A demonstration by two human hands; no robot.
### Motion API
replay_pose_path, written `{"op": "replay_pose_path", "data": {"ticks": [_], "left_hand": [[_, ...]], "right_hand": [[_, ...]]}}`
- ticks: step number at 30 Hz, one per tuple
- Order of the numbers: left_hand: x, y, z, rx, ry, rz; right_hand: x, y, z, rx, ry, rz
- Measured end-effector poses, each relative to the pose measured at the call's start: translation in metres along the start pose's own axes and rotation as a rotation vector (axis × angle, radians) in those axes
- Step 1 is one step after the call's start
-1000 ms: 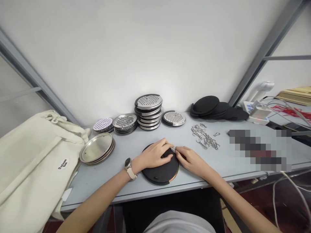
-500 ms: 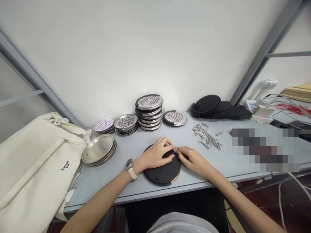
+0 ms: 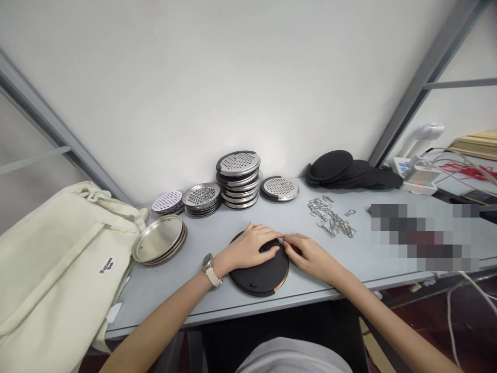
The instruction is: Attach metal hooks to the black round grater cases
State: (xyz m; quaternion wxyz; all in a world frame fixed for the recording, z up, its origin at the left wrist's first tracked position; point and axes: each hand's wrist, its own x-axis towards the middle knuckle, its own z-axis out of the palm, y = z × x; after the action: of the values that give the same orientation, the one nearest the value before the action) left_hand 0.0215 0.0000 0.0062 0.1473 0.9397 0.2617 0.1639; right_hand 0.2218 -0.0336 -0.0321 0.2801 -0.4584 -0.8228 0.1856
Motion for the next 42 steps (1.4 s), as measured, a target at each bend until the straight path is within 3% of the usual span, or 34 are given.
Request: {"op": "replay_pose_path", "data": {"ticks": [23,31,42], "left_hand": [[-0.0004,0.0013,0.0011,0.035,-0.011,0.007],[-0.0007,0.0026,0.0,0.053,0.042,0.012],[-0.0007,0.0034,-0.0003,0.104,0.04,0.042]], "right_hand": [[-0.0015,-0.0017,-0.0006,-0.03,-0.004,-0.005],[-0.0009,0.0,0.0021,-0.115,-0.007,0.013],[-0.0005,-0.0022,-0.0011,-0.044,-0.008,0.005]]}}
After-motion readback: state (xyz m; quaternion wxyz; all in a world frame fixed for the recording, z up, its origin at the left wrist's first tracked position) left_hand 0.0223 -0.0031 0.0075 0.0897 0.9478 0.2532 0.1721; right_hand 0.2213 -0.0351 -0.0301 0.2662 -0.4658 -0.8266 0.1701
